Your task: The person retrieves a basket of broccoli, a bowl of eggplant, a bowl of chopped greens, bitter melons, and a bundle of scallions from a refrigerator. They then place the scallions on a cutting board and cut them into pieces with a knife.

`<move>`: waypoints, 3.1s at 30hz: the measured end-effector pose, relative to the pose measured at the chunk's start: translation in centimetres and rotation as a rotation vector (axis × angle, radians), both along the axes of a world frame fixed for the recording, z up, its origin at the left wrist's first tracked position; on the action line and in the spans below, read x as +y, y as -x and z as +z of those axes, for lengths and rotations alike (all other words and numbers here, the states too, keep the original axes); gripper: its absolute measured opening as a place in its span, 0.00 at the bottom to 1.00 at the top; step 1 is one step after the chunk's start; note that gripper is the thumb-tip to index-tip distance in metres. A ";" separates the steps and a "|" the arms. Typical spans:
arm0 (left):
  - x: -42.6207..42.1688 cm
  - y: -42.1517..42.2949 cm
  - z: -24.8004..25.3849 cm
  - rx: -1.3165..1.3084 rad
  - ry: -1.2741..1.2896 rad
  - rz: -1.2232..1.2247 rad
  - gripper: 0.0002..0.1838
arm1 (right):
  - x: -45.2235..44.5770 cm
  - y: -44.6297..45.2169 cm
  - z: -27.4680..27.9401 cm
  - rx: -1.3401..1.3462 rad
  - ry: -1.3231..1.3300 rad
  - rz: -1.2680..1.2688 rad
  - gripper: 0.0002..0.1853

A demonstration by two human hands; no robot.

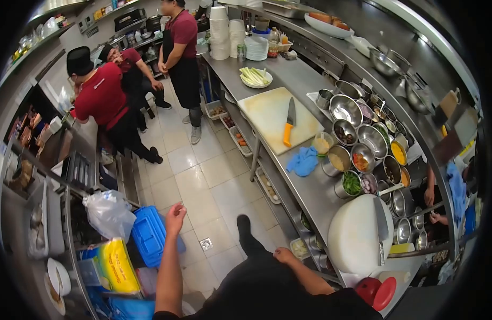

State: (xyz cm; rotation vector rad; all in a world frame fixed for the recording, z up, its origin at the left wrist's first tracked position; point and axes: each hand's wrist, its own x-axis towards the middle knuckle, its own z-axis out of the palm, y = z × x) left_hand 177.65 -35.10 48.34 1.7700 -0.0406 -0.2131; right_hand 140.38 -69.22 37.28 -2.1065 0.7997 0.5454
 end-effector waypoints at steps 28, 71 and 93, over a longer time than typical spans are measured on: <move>-66.0 -52.5 11.4 -1.390 -0.744 -1.078 0.18 | -23.1 -44.7 16.7 -0.369 0.999 -0.687 0.27; -68.7 -33.9 9.8 -0.634 -0.298 -1.806 0.19 | -19.0 -40.9 18.3 -0.561 0.254 -1.391 0.20; -59.4 -28.7 6.6 -1.044 -0.053 -1.583 0.18 | -15.7 -42.1 18.7 -0.437 0.426 -1.392 0.19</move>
